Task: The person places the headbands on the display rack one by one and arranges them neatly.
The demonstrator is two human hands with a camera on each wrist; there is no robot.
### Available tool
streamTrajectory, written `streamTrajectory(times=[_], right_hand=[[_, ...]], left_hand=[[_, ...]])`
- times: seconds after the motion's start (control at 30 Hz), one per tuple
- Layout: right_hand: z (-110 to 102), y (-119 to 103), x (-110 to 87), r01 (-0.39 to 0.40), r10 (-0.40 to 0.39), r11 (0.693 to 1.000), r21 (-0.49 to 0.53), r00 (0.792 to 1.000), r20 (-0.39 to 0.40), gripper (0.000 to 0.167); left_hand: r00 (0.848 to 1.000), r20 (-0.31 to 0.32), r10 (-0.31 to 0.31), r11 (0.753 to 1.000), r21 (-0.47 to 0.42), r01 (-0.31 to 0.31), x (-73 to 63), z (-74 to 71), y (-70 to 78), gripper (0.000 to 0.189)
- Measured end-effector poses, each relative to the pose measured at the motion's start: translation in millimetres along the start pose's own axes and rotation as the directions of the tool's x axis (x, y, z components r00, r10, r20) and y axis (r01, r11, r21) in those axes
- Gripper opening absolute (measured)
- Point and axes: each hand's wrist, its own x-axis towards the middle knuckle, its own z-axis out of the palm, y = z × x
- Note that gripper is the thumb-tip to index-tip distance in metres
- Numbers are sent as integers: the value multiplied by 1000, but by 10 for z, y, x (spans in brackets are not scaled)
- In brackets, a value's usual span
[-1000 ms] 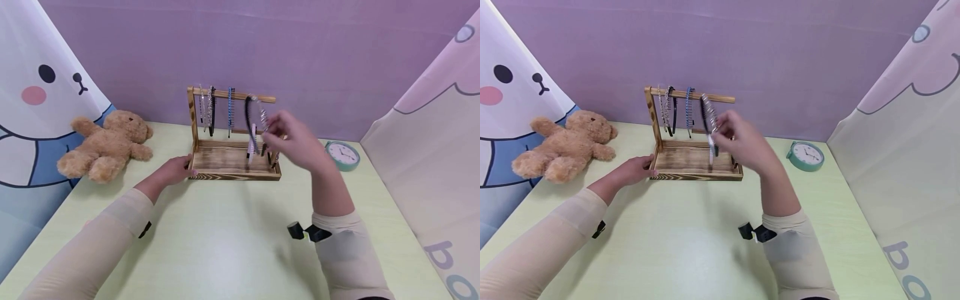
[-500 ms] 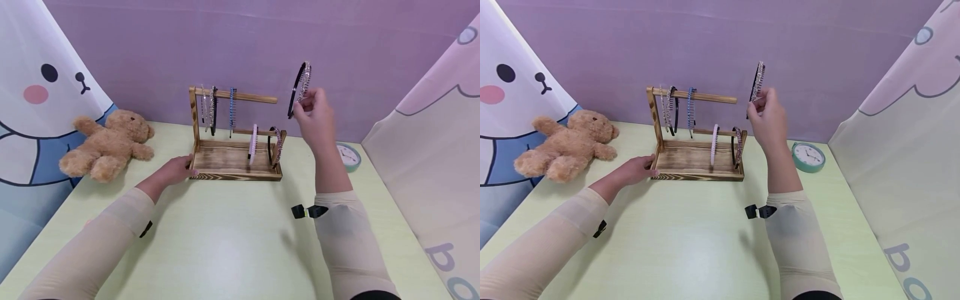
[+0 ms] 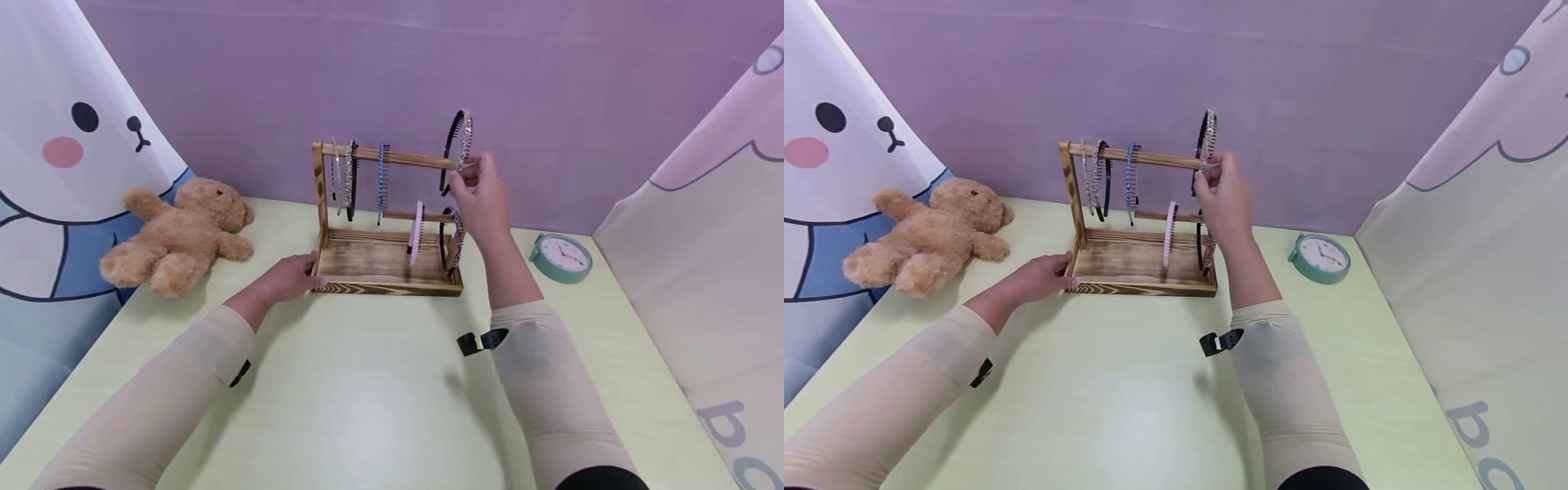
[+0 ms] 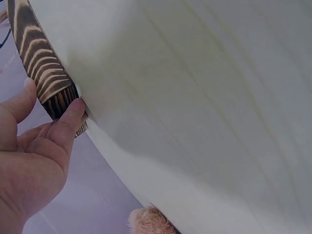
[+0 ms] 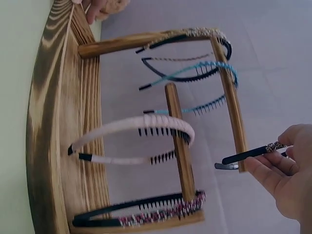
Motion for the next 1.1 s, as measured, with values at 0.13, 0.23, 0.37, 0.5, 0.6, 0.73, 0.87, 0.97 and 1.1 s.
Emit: streamTrajectory(times=[0.13,0.23,0.37,0.5,0.6,0.73,0.87,0.97,1.1], right_hand=[[118,-58,-25,26,-28,998,55,999,19,33],[211,-118,-59,54,-58,994,97,998,33,31],[339,-162,-109,90,-98,989,115,993,60,31],[455,-157,-164,106,-112,992,75,990,85,32],[516,-133,-200,95,-102,993,69,989,109,33],[552,-95,-238,88,-95,994,58,987,130,35],[570,-74,-280,73,-76,997,23,987,143,35],[591,-61,-307,62,-60,998,-10,986,157,34],[612,-43,-333,42,-31,997,-58,983,180,34]], left_hand=[[1000,-2,-2,1000,-8,2,1,3,-3,77],[1000,-1,-6,1000,-19,6,11,8,-10,77],[1000,-4,-4,1000,-14,4,20,10,-12,77],[1000,-8,1,1000,-6,-1,20,8,-11,77],[1000,-10,5,1000,-4,-5,14,10,-9,77],[1000,-13,11,1000,2,-11,15,19,-11,77],[1000,-12,1,1000,0,-1,20,26,-19,77],[1000,-10,-9,1000,-4,9,24,26,-22,77],[1000,-11,-11,1000,-2,11,30,22,-22,77]])
